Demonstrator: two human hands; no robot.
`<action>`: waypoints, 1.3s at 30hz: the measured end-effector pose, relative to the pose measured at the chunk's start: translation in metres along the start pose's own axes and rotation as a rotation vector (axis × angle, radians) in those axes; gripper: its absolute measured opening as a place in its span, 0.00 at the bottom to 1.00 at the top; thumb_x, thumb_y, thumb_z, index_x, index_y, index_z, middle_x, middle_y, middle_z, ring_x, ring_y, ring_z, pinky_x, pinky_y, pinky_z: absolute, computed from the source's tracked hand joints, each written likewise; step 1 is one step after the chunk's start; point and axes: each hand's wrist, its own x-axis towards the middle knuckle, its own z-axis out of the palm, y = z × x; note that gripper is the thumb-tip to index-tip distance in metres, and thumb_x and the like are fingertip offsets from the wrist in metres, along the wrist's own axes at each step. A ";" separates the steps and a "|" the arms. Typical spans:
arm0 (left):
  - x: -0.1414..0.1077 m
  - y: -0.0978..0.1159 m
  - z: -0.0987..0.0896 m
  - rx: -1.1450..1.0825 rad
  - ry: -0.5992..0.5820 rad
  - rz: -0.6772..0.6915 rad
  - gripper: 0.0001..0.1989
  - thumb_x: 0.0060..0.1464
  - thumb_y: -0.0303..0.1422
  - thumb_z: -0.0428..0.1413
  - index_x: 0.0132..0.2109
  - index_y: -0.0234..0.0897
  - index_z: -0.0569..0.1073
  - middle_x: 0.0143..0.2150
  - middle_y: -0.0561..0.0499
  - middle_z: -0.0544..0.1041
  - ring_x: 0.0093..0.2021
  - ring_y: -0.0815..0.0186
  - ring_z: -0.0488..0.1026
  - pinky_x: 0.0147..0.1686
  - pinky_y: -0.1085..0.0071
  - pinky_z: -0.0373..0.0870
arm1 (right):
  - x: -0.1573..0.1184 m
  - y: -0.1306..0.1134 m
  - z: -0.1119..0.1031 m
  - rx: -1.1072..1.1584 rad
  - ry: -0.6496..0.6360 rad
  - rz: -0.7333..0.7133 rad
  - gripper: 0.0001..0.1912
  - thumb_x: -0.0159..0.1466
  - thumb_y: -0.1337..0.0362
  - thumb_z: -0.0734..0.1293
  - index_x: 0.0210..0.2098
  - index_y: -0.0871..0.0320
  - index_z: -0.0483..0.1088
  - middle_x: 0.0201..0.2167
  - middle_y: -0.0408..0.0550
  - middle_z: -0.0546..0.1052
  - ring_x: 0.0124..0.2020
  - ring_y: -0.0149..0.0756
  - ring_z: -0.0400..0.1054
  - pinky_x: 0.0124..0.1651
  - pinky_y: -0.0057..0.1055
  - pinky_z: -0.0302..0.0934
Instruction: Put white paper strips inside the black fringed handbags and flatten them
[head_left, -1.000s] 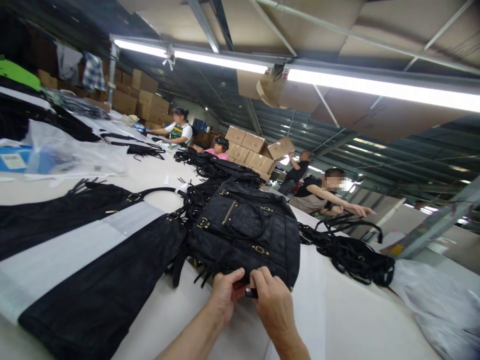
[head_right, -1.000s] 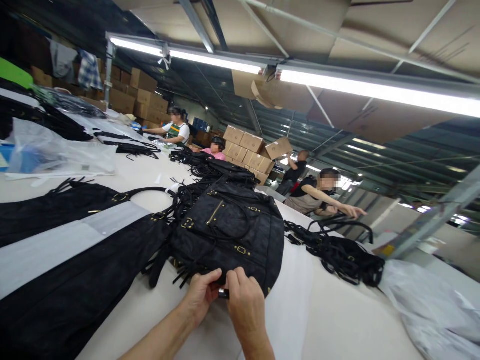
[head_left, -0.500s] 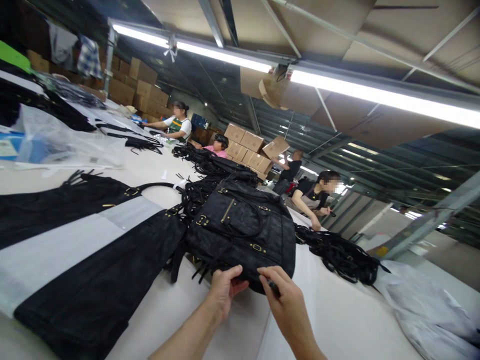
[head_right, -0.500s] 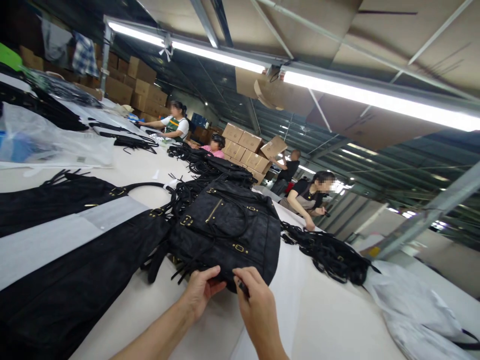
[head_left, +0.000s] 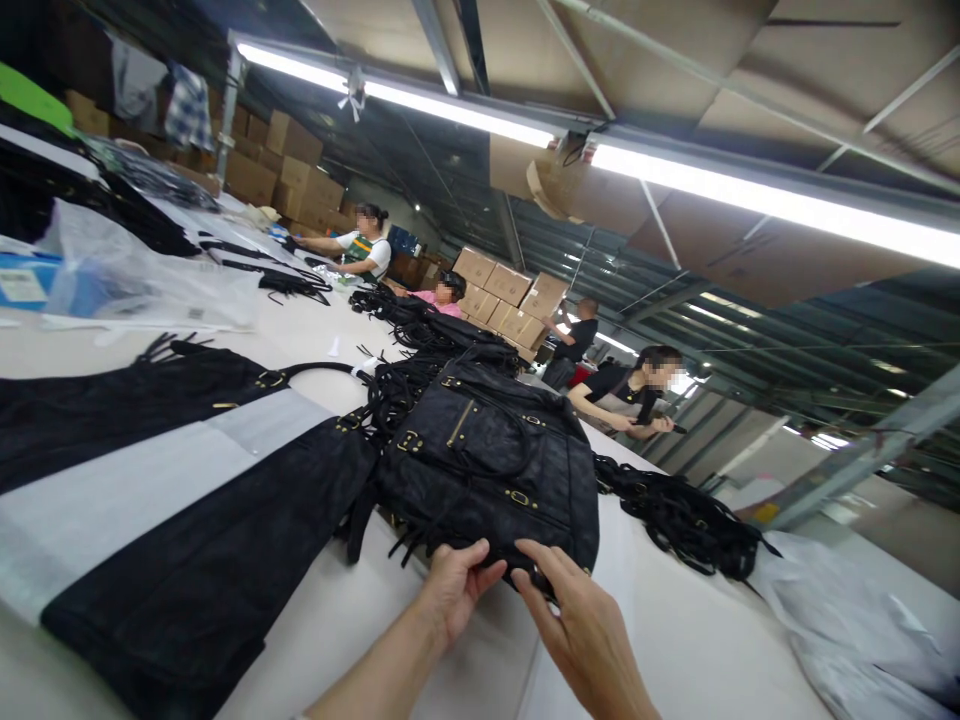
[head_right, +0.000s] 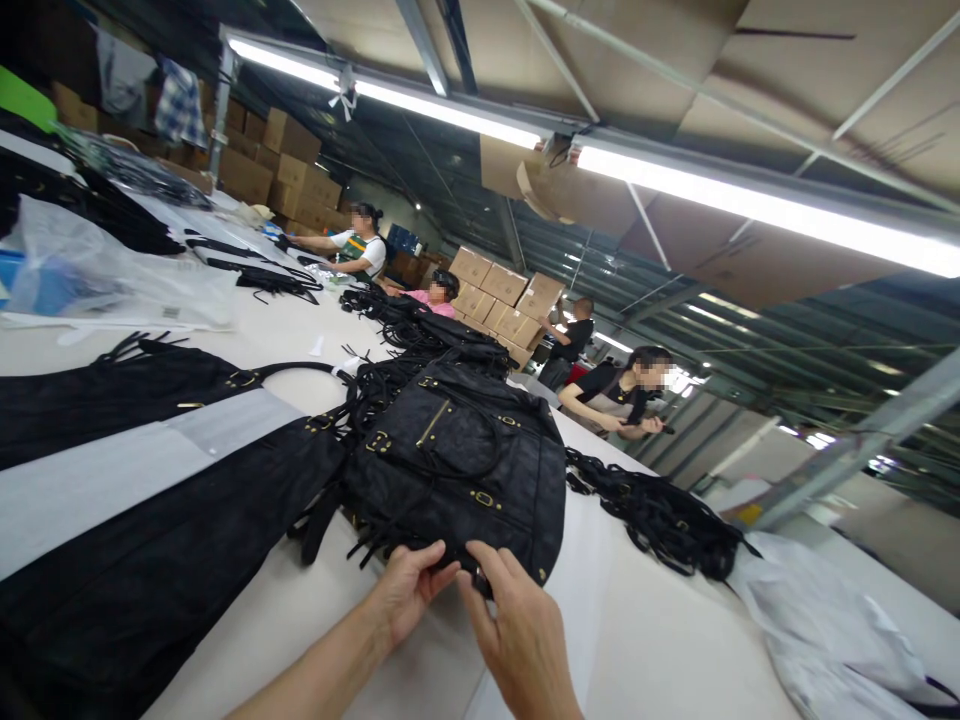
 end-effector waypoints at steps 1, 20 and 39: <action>0.000 -0.001 0.000 -0.001 -0.010 0.004 0.06 0.48 0.17 0.64 0.33 0.28 0.77 0.37 0.43 0.81 0.33 0.62 0.79 0.31 0.70 0.80 | 0.000 0.000 0.003 -0.047 -0.017 -0.032 0.17 0.68 0.63 0.58 0.54 0.53 0.68 0.37 0.47 0.77 0.33 0.36 0.75 0.31 0.26 0.66; 0.008 0.001 -0.015 0.067 -0.176 -0.021 0.08 0.45 0.25 0.69 0.34 0.26 0.79 0.35 0.41 0.81 0.32 0.59 0.79 0.37 0.68 0.75 | -0.015 -0.029 0.017 0.097 -0.156 -0.062 0.13 0.69 0.55 0.60 0.45 0.53 0.71 0.34 0.46 0.76 0.33 0.35 0.74 0.34 0.26 0.67; 0.013 0.004 -0.022 0.009 -0.193 -0.083 0.10 0.44 0.22 0.68 0.36 0.29 0.79 0.37 0.44 0.82 0.36 0.59 0.79 0.38 0.69 0.77 | 0.007 -0.036 0.025 -0.354 0.040 0.092 0.06 0.61 0.65 0.63 0.32 0.53 0.58 0.28 0.42 0.68 0.26 0.38 0.66 0.30 0.33 0.50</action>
